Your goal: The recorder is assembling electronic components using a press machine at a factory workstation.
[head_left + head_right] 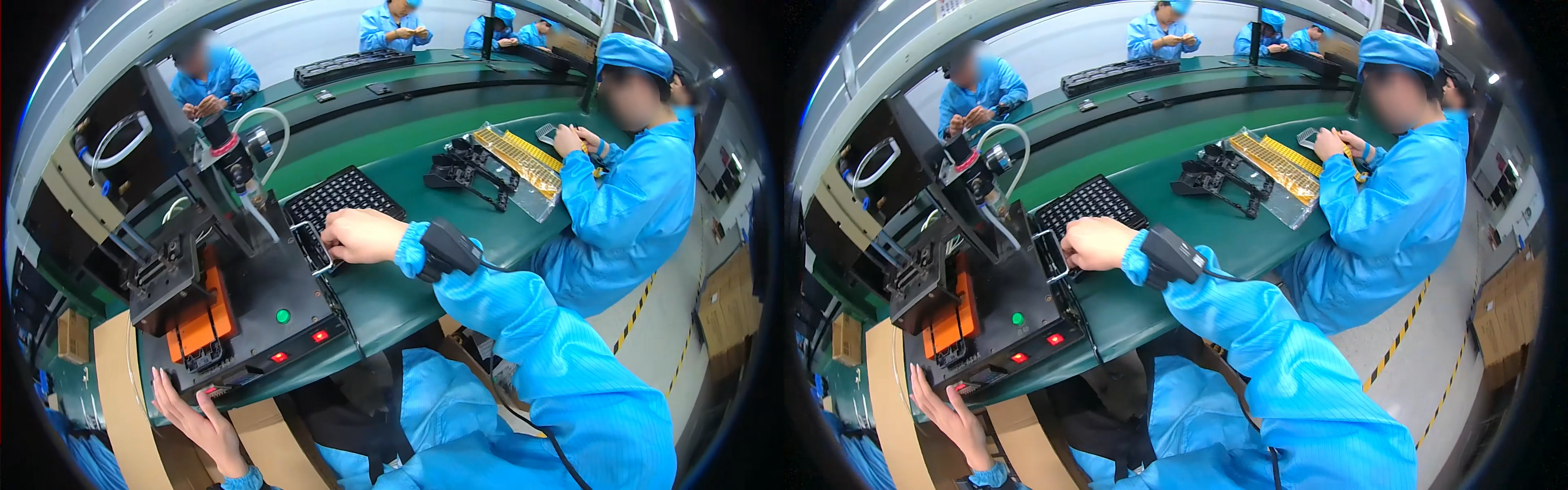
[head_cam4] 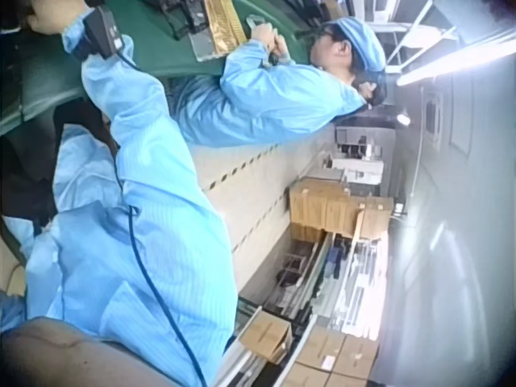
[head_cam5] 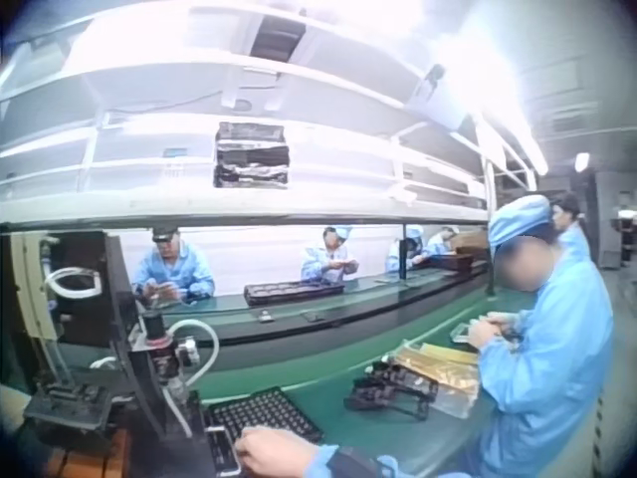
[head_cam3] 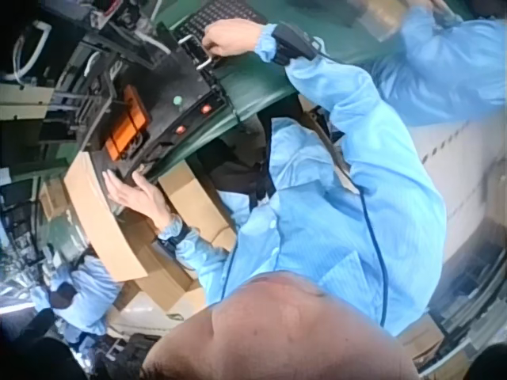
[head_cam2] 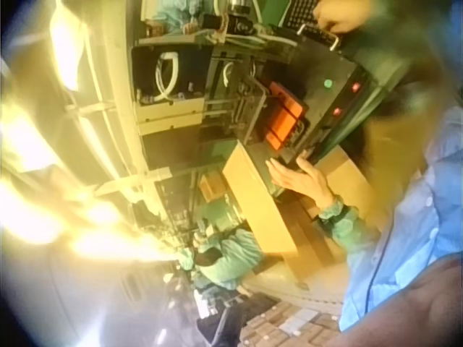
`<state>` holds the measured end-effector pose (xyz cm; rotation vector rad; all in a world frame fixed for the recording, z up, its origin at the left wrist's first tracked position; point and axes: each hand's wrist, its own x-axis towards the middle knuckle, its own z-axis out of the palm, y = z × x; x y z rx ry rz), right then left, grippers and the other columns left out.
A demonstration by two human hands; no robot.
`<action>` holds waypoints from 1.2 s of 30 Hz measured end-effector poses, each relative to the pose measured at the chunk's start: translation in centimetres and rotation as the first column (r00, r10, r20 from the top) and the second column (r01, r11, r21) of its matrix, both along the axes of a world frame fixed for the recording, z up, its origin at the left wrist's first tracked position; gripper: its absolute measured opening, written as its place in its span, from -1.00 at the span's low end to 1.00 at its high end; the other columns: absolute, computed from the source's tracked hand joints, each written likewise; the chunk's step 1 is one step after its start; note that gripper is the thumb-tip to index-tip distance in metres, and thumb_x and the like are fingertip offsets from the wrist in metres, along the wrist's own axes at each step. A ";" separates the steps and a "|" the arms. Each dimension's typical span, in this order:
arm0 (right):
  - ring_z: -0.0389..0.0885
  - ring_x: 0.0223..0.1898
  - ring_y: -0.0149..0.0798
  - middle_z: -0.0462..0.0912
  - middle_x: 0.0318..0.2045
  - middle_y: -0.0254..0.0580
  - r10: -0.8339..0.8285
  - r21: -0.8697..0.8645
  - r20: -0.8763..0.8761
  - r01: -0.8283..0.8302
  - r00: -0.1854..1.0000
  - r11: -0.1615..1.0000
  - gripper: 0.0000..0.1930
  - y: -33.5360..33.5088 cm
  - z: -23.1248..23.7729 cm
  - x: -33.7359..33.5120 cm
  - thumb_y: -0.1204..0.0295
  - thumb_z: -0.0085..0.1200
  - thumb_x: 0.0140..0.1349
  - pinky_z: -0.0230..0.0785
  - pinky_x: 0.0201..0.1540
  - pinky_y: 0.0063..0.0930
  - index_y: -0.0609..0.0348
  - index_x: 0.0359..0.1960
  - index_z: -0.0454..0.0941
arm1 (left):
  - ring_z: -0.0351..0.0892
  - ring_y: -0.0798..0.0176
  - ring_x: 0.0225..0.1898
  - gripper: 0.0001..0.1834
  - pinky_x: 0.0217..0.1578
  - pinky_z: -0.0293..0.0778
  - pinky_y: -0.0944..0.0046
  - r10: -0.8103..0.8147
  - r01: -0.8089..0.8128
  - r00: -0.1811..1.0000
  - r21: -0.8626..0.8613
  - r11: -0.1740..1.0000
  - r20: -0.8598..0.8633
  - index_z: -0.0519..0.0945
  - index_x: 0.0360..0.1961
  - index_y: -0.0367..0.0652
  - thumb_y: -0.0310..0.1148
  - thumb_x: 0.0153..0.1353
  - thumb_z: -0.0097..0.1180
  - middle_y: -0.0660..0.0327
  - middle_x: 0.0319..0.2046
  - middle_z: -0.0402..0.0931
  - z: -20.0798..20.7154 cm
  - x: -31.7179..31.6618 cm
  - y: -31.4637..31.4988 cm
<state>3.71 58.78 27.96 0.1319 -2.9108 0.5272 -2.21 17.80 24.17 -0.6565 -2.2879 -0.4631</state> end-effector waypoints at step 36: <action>0.69 -0.33 -0.45 0.72 -0.37 -0.22 -0.559 -0.774 0.147 0.447 0.816 0.449 -0.83 8.2 -2.7 19.2 0.48 0.23 0.23 0.55 -0.20 -0.54 0.35 -0.23 0.63 | 0.10 -0.03 0.43 -0.45 0.43 -0.07 -0.02 -0.009 0.012 0.994 0.028 1.000 -0.107 0.22 0.39 -0.29 -0.17 0.52 -0.24 0.01 0.38 0.19 -1.4 -1.3 0.4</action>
